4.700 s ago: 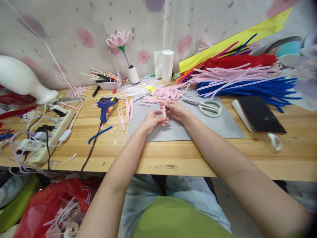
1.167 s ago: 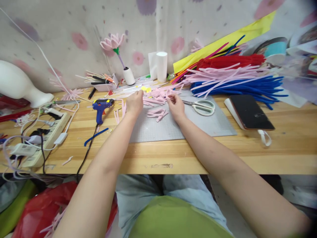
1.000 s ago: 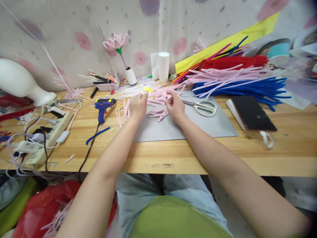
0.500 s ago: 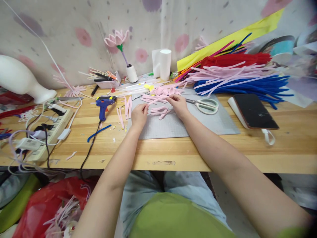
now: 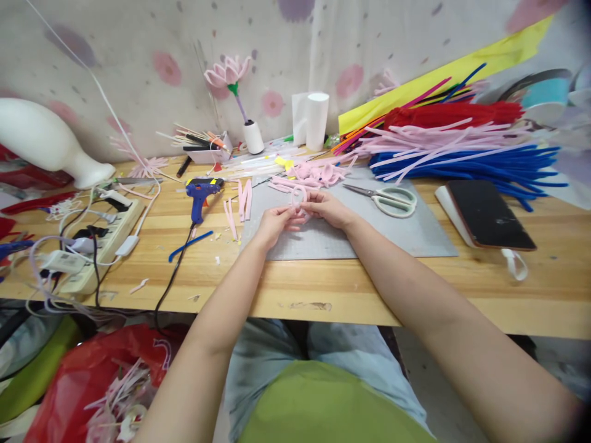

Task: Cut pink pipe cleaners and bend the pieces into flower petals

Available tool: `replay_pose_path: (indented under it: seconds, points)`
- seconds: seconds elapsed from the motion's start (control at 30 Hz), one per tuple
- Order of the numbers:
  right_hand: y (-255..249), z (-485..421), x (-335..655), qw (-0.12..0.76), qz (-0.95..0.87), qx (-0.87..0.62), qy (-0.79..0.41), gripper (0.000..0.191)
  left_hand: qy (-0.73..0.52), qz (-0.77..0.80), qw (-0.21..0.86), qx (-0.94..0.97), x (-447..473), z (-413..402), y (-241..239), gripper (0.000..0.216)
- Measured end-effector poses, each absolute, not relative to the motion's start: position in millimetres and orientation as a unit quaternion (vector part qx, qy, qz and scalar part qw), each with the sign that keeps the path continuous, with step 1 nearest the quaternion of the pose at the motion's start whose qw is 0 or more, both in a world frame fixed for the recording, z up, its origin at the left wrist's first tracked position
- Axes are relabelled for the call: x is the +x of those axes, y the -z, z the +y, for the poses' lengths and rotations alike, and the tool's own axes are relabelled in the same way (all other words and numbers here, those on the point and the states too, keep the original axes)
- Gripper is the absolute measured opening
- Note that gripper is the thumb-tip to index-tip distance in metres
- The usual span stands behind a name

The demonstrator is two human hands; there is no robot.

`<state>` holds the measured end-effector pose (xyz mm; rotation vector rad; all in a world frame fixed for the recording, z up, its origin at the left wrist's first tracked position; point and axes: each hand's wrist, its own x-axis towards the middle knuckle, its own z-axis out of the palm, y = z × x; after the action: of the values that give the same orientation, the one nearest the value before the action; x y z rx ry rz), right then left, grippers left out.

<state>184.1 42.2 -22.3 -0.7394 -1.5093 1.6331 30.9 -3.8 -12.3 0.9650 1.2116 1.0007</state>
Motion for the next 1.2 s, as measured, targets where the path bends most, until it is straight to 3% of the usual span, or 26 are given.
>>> replay_pose_path:
  seconds: [0.53,0.93,1.2]
  points:
    - [17,37,180,0.373,-0.595,-0.302,-0.645,0.038,-0.39,0.51,0.609,0.466,31,-3,15,0.016]
    - [14,47,198,0.379,-0.48,-0.283,-0.739,0.021,-0.366,0.492,0.625,0.483,31,-4,13,0.023]
    - [13,48,183,0.464,-0.431,-0.32,-0.704,0.025,-0.384,0.487,0.627,0.47,33,2,16,0.02]
